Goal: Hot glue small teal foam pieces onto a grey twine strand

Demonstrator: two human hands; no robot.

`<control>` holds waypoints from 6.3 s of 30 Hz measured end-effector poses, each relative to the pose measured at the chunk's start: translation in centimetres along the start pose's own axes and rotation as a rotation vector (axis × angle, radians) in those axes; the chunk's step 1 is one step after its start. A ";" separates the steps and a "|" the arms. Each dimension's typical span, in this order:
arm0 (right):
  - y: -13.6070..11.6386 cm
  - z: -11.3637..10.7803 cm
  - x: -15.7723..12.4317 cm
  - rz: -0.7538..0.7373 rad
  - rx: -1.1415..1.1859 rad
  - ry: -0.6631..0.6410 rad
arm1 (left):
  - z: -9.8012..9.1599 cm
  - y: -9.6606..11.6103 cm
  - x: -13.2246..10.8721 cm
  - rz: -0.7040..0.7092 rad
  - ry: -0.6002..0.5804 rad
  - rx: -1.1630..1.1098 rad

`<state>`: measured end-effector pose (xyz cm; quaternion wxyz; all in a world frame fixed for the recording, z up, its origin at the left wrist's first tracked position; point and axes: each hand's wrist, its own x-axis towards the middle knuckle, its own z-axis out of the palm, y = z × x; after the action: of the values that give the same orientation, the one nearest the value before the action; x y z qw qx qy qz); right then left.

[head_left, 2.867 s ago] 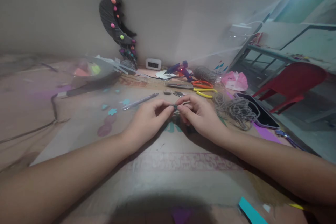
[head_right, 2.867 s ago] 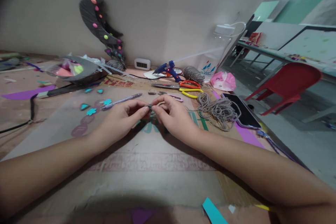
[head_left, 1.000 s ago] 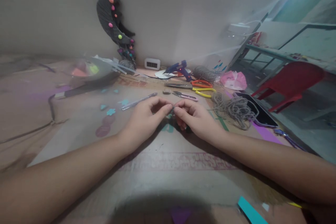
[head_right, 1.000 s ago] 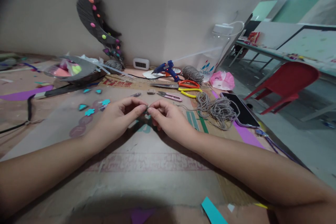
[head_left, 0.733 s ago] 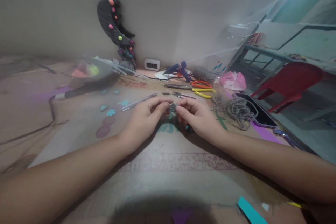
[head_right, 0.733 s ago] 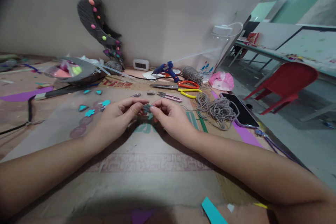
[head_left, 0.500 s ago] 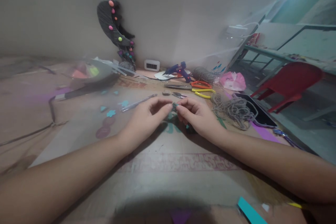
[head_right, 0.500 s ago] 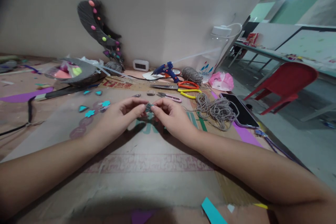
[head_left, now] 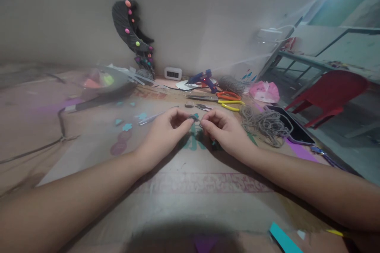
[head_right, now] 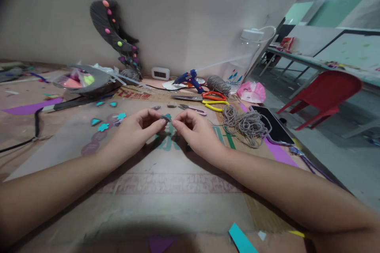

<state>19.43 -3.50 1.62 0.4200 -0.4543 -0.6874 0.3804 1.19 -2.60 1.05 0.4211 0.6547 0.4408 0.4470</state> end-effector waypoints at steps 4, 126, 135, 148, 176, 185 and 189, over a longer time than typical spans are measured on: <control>-0.5 0.0 -0.3 -0.005 -0.072 -0.066 | 0.0 0.1 0.0 0.010 0.001 -0.003; 0.4 0.8 2.4 -0.132 -0.056 -0.006 | -0.4 0.2 0.1 -0.024 0.084 -0.043; -1.9 -5.3 1.1 -0.213 -0.124 -0.328 | -0.9 -1.7 1.4 -0.129 0.245 -0.204; -2.4 -4.4 -2.7 -0.158 -0.202 -0.745 | -0.9 -1.9 1.8 -0.140 0.263 -0.283; 3.7 -5.9 2.2 -0.196 -0.846 -0.397 | -0.7 -1.8 1.9 -0.153 0.244 -0.296; -0.8 -3.2 -1.2 -0.328 -0.659 -0.731 | -0.7 -2.0 1.9 -0.128 0.238 -0.270; -3.1 -3.8 -2.6 -0.297 -0.277 -0.996 | -0.7 -1.9 1.8 -0.142 0.240 -0.262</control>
<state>22.59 -6.33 5.14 0.0288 -0.1680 -0.9040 0.3920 0.52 -0.28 -0.14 0.4775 0.5036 0.4710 0.5445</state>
